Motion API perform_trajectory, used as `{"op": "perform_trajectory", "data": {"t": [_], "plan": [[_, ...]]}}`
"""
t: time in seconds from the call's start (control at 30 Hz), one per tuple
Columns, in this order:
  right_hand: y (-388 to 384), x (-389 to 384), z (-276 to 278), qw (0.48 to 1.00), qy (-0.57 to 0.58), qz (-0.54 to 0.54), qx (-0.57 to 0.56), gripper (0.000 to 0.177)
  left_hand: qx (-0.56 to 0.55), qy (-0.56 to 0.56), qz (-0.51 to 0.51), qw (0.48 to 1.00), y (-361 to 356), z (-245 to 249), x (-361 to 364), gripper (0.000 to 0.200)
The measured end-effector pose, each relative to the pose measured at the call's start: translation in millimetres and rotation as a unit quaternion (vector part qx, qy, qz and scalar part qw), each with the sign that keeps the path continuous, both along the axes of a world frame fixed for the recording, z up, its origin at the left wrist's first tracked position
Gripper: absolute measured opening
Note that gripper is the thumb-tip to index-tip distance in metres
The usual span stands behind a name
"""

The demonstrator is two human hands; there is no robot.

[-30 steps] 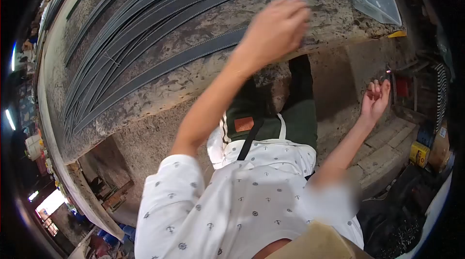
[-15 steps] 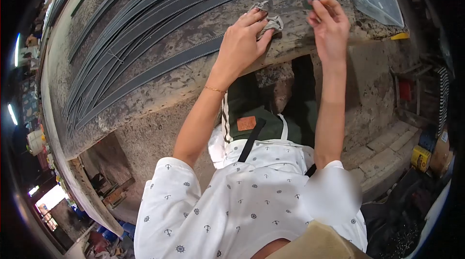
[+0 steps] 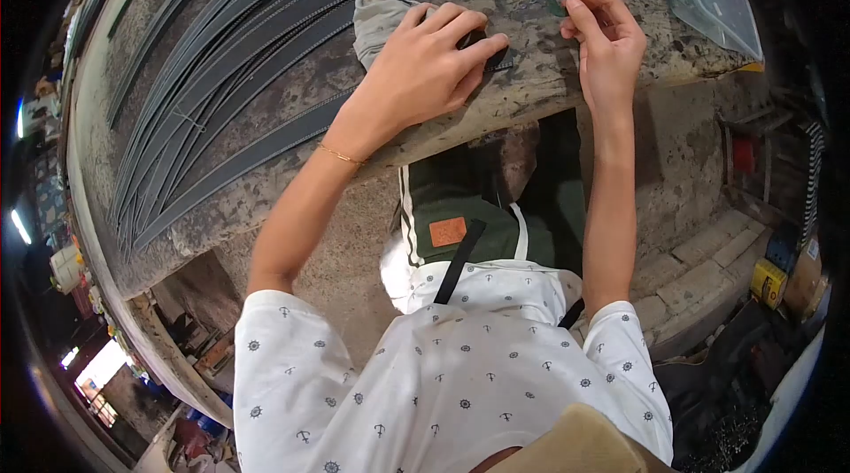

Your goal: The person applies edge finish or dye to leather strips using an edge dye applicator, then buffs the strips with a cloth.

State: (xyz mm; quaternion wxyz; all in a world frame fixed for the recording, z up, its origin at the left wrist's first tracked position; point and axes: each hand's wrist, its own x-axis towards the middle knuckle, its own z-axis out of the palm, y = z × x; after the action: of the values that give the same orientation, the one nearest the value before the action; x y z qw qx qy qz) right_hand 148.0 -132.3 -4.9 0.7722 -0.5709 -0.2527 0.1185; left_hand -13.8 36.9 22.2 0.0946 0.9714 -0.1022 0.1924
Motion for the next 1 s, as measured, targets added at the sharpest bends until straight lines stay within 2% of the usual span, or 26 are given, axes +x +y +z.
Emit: {"op": "perform_trajectory", "data": {"t": [0.23, 0.5, 0.63, 0.67, 0.7, 0.77, 1.0], "plan": [[-2, -5, 5, 0.997, -0.02, 0.01, -0.072, 0.017, -0.033, -0.033, -0.033, 0.998, 6, -10, 2, 0.04], [-4, -17, 14, 0.964, -0.146, 0.058, -0.214, 0.008, -0.119, -0.062, -0.025, 0.991, 12, -16, 3, 0.029], [-5, -14, 9, 0.962, -0.143, 0.1, -0.208, 0.006, -0.12, -0.012, -0.011, 0.993, 8, -5, -2, 0.033], [-6, -15, 10, 0.959, -0.151, 0.101, -0.217, 0.006, -0.108, -0.078, -0.044, 0.99, 14, -9, 8, 0.029], [-5, -16, 11, 0.956, -0.159, 0.102, -0.224, 0.006, -0.11, -0.076, -0.042, 0.99, 14, -7, 6, 0.029], [-5, -17, 11, 0.955, -0.159, 0.102, -0.229, 0.006, -0.146, -0.001, -0.052, 0.988, 14, -4, 3, 0.037], [-4, -17, 11, 0.946, -0.189, 0.088, -0.25, 0.007, -0.138, -0.032, -0.055, 0.988, 16, -11, 4, 0.035]]}}
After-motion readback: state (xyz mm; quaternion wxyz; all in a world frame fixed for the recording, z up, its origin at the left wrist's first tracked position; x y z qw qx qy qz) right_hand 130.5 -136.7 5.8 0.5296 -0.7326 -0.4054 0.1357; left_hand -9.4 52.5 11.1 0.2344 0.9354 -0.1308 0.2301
